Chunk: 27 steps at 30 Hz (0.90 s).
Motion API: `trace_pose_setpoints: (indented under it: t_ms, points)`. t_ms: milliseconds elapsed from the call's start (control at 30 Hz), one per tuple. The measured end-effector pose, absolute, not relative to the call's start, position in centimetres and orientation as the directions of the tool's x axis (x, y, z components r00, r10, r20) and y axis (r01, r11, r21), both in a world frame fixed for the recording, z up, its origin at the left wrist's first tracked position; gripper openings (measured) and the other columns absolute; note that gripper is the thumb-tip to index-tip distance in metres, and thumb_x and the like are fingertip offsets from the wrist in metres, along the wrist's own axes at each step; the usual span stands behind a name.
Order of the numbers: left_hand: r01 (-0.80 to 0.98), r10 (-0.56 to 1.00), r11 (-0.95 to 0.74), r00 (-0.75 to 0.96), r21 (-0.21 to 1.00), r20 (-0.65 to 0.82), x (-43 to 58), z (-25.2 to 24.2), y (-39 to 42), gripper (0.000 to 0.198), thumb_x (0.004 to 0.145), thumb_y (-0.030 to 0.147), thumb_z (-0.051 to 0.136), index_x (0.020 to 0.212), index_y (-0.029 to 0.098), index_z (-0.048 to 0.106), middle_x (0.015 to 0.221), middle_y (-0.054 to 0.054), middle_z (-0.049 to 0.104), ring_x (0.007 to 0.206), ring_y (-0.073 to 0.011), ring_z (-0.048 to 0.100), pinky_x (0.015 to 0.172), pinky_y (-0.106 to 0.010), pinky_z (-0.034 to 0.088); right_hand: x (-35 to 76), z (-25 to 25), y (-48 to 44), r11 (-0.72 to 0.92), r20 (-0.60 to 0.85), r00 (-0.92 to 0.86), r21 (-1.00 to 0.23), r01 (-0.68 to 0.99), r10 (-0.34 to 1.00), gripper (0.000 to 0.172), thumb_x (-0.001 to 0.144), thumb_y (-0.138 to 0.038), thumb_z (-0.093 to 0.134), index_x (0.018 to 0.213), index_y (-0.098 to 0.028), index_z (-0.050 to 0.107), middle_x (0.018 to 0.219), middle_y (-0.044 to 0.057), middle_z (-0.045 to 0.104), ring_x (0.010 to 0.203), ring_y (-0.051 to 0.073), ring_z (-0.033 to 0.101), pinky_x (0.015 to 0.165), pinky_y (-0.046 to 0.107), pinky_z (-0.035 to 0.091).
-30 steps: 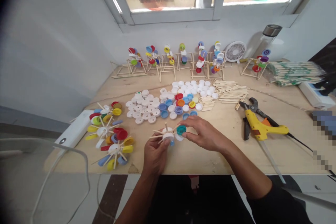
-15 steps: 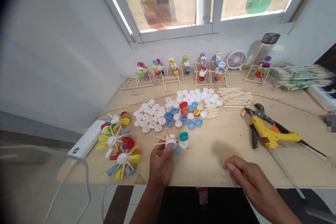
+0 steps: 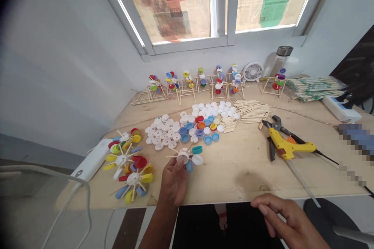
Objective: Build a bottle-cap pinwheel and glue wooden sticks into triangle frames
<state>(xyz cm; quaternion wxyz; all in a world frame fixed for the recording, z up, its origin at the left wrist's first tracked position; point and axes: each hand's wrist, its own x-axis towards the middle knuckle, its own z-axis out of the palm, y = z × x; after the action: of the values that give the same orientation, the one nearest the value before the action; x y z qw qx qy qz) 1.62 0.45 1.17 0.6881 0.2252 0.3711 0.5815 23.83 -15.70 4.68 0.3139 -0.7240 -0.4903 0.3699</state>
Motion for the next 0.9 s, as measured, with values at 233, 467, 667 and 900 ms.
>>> trace_pose_setpoints:
  t_ms: [233, 467, 667, 900]
  points:
    - [-0.694, 0.946, 0.301, 0.132, 0.655, -0.295, 1.6, 2.2, 0.0, 0.028, 0.063, 0.033, 0.078, 0.081, 0.016, 0.067, 0.086, -0.003, 0.068, 0.080, -0.0144, 0.063, 0.078, -0.027, 0.047, 23.3, 7.3, -11.6, -0.172, -0.147, 0.089, -0.834, 0.525, 0.985, 0.039, 0.085, -0.053, 0.045, 0.072, -0.024, 0.067, 0.055, 0.001, 0.059, 0.056, 0.016, 0.057, 0.054, 0.025, 0.043]
    - [-0.638, 0.953, 0.293, 0.138, 0.712, -0.268, 1.6, 2.7, -0.4, 0.029, 0.061, 0.033, 0.079, 0.081, 0.016, 0.067, 0.082, -0.004, 0.069, 0.080, -0.0156, 0.063, 0.078, -0.027, 0.047, 20.9, 7.0, -6.9, 0.051, 0.081, 0.035, -0.849, 0.526, 0.996, 0.031, 0.087, -0.042, 0.049, 0.067, -0.022, 0.062, 0.091, 0.005, 0.066, 0.089, 0.019, 0.060, 0.078, 0.029, 0.046]
    - [-0.544, 0.967, 0.248, 0.099, 0.801, -0.233, 1.6, 2.4, -0.6, 0.034, 0.055, 0.034, 0.082, 0.080, 0.015, 0.068, 0.089, -0.007, 0.071, 0.083, -0.0180, 0.064, 0.079, -0.028, 0.047, 19.8, 6.9, -4.9, 0.041, 0.124, 0.146, -0.879, 0.476, 0.981, 0.028, 0.086, -0.042, 0.051, 0.107, -0.025, 0.060, 0.111, 0.005, 0.063, 0.102, 0.021, 0.057, 0.089, 0.037, 0.044]
    - [-0.431, 0.966, 0.258, 0.131, 0.864, -0.223, 1.5, 2.6, -1.0, 0.040, 0.057, 0.031, 0.081, 0.092, 0.016, 0.069, 0.090, -0.008, 0.071, 0.081, -0.0200, 0.065, 0.072, -0.028, 0.048, 18.9, 7.3, -3.6, 0.093, 0.095, -0.016, -0.902, 0.421, 0.995, 0.046, 0.081, -0.038, 0.060, 0.124, -0.028, 0.049, 0.113, 0.004, 0.062, 0.109, 0.021, 0.055, 0.097, 0.041, 0.039]
